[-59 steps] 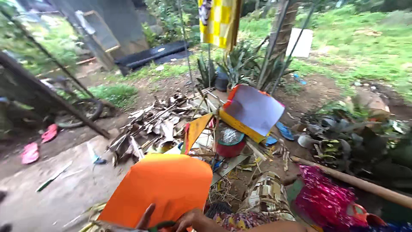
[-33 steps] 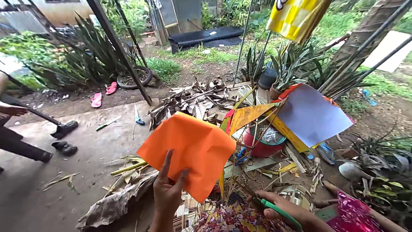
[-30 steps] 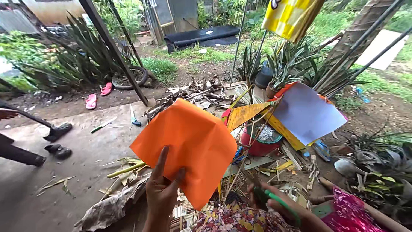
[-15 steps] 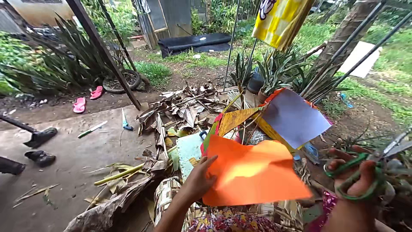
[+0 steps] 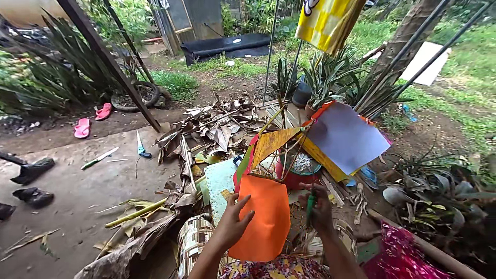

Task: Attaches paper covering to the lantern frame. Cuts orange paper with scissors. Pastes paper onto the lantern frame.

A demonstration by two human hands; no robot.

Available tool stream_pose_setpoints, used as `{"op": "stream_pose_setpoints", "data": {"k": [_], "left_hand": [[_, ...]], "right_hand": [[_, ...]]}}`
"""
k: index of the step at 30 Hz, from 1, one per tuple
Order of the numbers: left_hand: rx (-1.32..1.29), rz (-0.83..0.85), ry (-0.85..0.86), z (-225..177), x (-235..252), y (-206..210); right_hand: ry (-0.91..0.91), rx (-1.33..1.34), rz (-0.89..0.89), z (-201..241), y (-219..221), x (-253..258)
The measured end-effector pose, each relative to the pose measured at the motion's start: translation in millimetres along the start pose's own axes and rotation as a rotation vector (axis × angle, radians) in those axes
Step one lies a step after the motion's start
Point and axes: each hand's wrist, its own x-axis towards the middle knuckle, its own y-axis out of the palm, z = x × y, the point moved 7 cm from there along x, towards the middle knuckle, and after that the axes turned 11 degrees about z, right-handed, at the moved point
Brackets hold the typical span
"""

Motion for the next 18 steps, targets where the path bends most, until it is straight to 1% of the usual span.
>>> {"op": "stream_pose_setpoints", "data": {"k": [2, 5, 7, 12, 18], "left_hand": [[0.015, -0.046, 0.003, 1, 0, 5], [0.048, -0.114, 0.028, 7, 1, 12], [0.064, -0.136, 0.058, 9, 3, 13], [0.066, -0.139, 0.079, 10, 5, 11], [0.044, -0.117, 0.091, 13, 8, 12]], "right_hand": [[-0.009, 0.111, -0.007, -17, 13, 8], [0.028, 0.353, -0.029, -41, 28, 19], [0.051, 0.439, -0.017, -51, 35, 23], [0.122, 0.454, 0.034, -57, 46, 26], [0.165, 0.394, 0.111, -57, 48, 31]]}}
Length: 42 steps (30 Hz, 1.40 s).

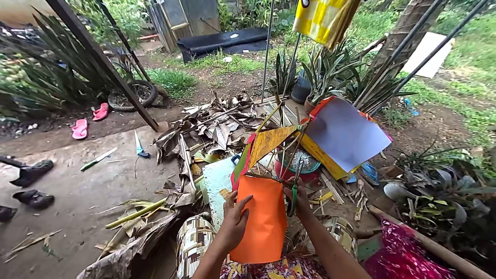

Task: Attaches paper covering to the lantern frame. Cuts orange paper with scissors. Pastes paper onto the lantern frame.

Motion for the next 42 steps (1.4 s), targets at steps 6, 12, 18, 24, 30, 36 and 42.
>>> {"op": "stream_pose_setpoints", "data": {"k": [6, 12, 18, 24, 30, 36, 42], "left_hand": [[-0.01, 0.007, 0.007, 0, -1, 1], [0.017, -0.03, 0.024, -2, 1, 0], [0.006, -0.064, 0.05, -1, 0, -1], [0.026, -0.106, 0.067, -2, -4, -6], [-0.27, -0.074, 0.275, -66, -61, -24], [-1.111, 0.547, -0.06, -108, -61, 49], [-1.242, 0.359, -0.046, -153, -83, 17]], "right_hand": [[-0.036, 0.069, -0.064, 7, 0, 2], [-0.001, 0.085, -0.045, 11, 1, 4], [-0.014, 0.063, 0.0, 14, 1, 10], [-0.052, 0.065, -0.005, 20, 3, 5], [-0.201, -0.266, -0.026, 95, 2, -34], [-0.572, -0.894, 0.104, 201, 48, -70], [-0.979, -1.301, 0.371, 272, 116, -118]]}}
